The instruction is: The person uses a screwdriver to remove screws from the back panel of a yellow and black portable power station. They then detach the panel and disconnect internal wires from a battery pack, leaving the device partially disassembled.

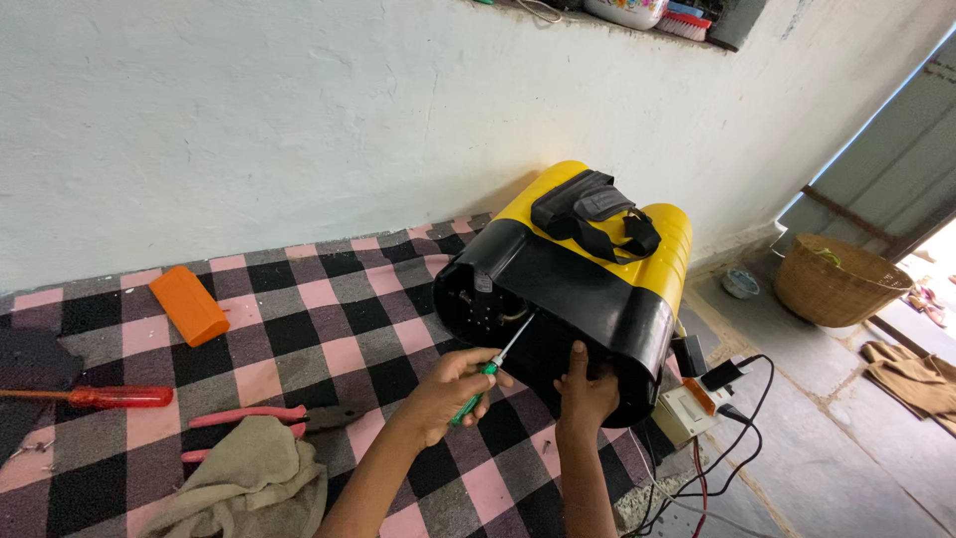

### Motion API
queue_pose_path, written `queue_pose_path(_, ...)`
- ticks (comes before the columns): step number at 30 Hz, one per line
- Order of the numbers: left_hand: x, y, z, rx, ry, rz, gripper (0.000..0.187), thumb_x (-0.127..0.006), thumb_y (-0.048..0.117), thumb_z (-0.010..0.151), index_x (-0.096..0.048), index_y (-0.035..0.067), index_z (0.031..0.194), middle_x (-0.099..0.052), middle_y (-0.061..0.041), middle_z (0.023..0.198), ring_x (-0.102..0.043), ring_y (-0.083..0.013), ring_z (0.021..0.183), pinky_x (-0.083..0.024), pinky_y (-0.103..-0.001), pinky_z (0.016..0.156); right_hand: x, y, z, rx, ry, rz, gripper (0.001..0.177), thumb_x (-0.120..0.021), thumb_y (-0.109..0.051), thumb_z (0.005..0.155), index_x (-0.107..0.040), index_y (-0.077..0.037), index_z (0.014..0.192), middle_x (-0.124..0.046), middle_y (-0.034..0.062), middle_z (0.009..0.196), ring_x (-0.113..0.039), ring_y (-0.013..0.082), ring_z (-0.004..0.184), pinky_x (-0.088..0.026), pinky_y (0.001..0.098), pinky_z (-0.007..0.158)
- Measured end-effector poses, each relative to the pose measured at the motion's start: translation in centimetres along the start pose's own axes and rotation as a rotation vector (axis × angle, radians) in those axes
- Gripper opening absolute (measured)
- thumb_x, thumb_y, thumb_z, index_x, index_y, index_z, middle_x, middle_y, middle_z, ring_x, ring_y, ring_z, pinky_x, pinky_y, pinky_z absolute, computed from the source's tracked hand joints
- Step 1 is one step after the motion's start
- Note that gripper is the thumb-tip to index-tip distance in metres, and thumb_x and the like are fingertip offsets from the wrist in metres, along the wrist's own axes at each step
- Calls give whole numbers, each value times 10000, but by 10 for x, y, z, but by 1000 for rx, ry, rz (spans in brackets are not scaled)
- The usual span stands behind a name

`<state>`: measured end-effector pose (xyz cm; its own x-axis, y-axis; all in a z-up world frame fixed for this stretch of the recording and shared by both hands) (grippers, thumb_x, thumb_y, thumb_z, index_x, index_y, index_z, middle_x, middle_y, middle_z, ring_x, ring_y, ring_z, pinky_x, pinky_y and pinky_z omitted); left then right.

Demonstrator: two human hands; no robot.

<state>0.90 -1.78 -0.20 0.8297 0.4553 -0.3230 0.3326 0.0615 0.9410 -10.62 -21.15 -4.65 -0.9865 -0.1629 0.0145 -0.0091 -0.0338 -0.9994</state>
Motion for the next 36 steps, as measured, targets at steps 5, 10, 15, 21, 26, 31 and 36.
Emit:
queue_pose_path(5,-1,4,-1,-14,-3,4,584,-583,68,934,-449,-38,1492,-716,-156,1069,-581,-70,553,-438,-192,391,-1,-8,-7,33,13,25,679,-748,-521,855,-584,65,1156,-622,127,983,-659,172,754,-609,295,600)
queue_pose_path(10,-6,7,-3,14,44,-29,617,-611,81,909,-438,-36,1491,-703,-155,1061,-576,-73,580,-427,-193,391,-1,-10,-9,60,-12,46,657,-739,-517,865,-585,57,1146,-628,127,993,-649,159,761,-611,297,607)
queue_pose_path(15,-8,7,-11,9,109,-56,839,-787,71,767,-379,35,1498,-574,-123,1073,-591,-78,709,-456,-202,482,-1,-10,-7,41,-4,-2,662,-745,-538,860,-608,62,1105,-635,129,971,-651,165,730,-619,305,603)
queue_pose_path(21,-13,0,-5,-78,197,105,694,-741,-9,711,-469,-33,1349,-542,-142,1093,-643,-133,725,-551,-249,532,1,-10,-8,45,-12,-28,662,-729,-547,873,-618,62,1105,-641,128,941,-667,149,740,-631,298,608)
queue_pose_path(26,-9,6,-8,-300,358,349,408,-774,-1,757,-638,-38,1140,-679,-122,905,-720,-115,662,-612,-234,558,0,-8,-5,79,3,35,630,-738,-524,846,-603,33,1108,-640,104,947,-655,155,705,-610,302,571)
queue_pose_path(31,-14,22,-21,-527,450,649,161,-711,70,891,-724,10,1040,-750,-46,769,-692,-81,599,-519,-222,508,-1,-6,-3,17,-8,-9,675,-758,-528,899,-596,121,984,-611,148,898,-650,172,707,-624,297,589)
queue_pose_path(36,-25,21,-25,-546,468,795,234,-638,101,950,-655,32,1173,-699,-38,756,-652,-94,552,-474,-265,472,0,-6,-6,38,6,-1,629,-739,-548,861,-581,43,1005,-620,111,888,-657,155,694,-616,284,569)
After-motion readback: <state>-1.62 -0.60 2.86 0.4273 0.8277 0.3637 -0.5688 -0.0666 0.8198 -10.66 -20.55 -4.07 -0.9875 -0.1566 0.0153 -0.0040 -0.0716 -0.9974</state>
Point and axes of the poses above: each hand's wrist, its own z-axis towards the middle knuckle, its own x-axis out of the back of the hand, y = z × x, the point moved 2 cm from there along z, towards the middle knuckle
